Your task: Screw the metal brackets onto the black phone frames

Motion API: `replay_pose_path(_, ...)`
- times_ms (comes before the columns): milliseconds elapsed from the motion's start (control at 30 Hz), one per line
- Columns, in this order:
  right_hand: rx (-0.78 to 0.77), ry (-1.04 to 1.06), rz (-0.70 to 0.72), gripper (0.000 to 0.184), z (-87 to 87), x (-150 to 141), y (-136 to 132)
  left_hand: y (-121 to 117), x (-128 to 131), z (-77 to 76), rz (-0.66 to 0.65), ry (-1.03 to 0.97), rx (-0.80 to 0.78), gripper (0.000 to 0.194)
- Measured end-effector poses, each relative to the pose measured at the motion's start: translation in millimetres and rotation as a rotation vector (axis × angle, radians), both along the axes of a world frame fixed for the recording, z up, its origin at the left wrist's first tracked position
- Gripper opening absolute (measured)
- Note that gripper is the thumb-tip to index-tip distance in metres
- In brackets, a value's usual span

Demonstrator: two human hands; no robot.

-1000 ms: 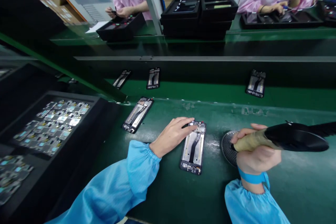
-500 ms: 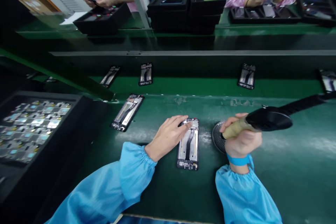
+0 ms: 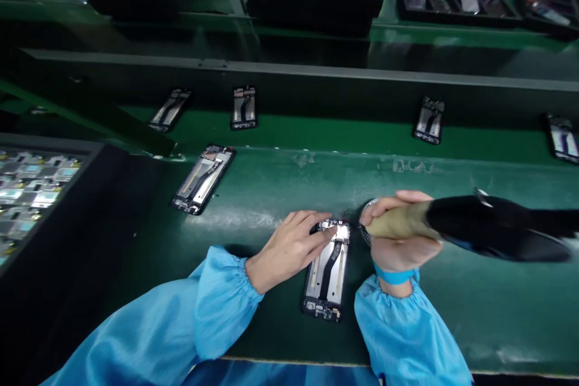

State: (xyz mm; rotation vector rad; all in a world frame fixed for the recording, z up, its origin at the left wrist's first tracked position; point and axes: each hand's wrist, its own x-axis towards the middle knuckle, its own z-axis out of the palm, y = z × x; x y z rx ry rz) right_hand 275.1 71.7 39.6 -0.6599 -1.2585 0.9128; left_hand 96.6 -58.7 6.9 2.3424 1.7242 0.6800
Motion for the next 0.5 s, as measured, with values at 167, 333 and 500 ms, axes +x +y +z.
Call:
replay_pose_path(167,-0.074,-0.029,0.010,0.073,-2.1,-21,-9,-1,0,0.0,0.003,-0.021,-0.007,0.028)
replay_pose_path(333,-0.080,-0.053,0.007,0.075,-4.4,-23,-9,0,0,-1.8,-0.003,-0.029,0.002,0.028)
replay_pose_path(500,-0.070,-0.054,0.030,0.073,-5.0,-22,-9,-1,0,-1.1,-0.004,-0.026,-0.019,0.029)
